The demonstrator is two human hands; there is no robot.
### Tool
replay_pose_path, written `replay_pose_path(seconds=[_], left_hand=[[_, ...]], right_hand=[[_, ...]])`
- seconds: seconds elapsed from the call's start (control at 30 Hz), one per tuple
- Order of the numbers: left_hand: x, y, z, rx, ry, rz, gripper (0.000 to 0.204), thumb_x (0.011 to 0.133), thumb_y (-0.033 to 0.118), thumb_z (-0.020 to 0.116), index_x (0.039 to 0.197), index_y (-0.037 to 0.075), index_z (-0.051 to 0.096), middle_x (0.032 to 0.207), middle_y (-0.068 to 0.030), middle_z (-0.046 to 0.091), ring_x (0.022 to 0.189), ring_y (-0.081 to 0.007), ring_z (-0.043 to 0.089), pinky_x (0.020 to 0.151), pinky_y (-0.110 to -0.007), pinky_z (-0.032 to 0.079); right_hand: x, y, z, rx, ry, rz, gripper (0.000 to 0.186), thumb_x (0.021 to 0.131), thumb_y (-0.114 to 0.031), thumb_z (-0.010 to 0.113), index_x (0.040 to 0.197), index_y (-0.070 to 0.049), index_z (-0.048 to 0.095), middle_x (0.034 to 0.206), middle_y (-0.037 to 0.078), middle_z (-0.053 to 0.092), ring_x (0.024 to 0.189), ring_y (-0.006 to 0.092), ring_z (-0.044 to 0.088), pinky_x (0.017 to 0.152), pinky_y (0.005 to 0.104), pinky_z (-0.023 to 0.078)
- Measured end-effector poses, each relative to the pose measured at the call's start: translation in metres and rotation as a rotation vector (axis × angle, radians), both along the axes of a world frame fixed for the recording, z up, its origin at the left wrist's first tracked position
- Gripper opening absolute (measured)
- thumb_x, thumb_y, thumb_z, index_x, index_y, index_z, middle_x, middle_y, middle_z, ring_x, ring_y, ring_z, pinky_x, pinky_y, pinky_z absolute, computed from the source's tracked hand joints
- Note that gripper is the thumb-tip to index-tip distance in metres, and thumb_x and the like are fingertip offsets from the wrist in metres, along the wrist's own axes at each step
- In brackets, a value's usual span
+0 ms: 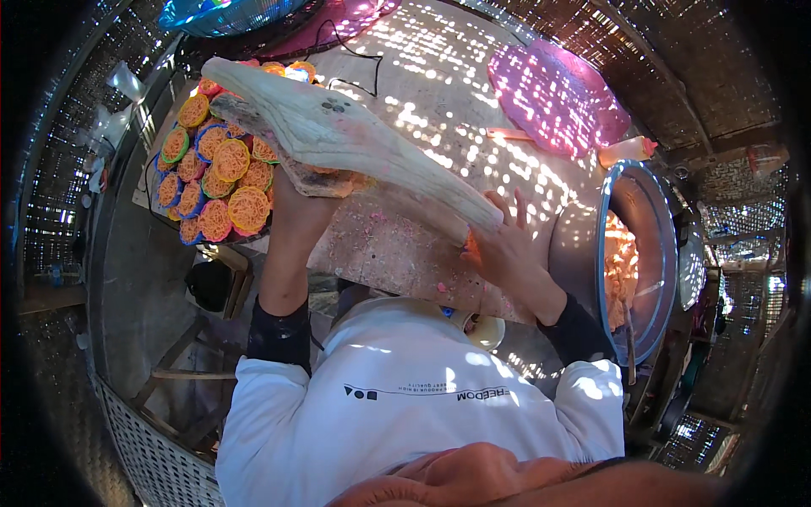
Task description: The person scoops orange batter from a large metal bowl into small colorful plastic cups using a wooden mold. They press the batter into the cups and arrange them on a tray. The person repeats this process for multiple cups.
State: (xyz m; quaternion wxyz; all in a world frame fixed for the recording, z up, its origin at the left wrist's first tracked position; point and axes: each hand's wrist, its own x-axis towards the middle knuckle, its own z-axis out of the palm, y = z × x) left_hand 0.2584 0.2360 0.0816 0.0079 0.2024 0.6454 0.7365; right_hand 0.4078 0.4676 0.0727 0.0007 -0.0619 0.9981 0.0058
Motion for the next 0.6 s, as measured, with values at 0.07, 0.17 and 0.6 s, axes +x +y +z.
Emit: replay_pose_path(seconds=[0.07, 0.17, 0.6], left_hand=[[-0.001, -0.003, 0.001, -0.041, -0.043, -0.022, 0.036, 0.067, 0.001, 0.069, 0.100, 0.001, 0.056, 0.095, -0.0065, 0.061, 0.085, -0.0143, 0.058, 0.075, -0.028, 0.047], [-0.003, -0.004, -0.003, 0.015, -0.056, -0.007, 0.036, 0.067, 0.002, 0.069, 0.101, 0.002, 0.056, 0.096, -0.0060, 0.061, 0.086, -0.0144, 0.058, 0.076, -0.028, 0.046], [-0.005, -0.004, -0.004, -0.023, -0.050, 0.030, 0.037, 0.068, 0.004, 0.071, 0.101, 0.002, 0.055, 0.098, -0.0064, 0.060, 0.090, -0.0157, 0.057, 0.078, -0.029, 0.045]], right_hand=[[-0.003, -0.003, -0.002, 0.081, -0.006, -0.021, 0.029, 0.063, -0.026, 0.071, 0.081, -0.005, 0.062, 0.121, 0.011, 0.042, 0.121, 0.0259, 0.033, 0.107, 0.0516, 0.012], [-0.007, -0.011, 0.005, 0.078, -0.090, -0.045, 0.028, 0.067, -0.024, 0.068, 0.086, -0.004, 0.060, 0.116, 0.011, 0.050, 0.122, 0.0265, 0.033, 0.107, 0.0528, 0.004], [0.002, 0.008, 0.012, -0.036, 0.104, -0.154, 0.010, 0.070, -0.017, 0.066, 0.078, -0.012, 0.066, 0.104, 0.002, 0.054, 0.110, 0.0191, 0.046, 0.104, 0.0529, 0.011]])
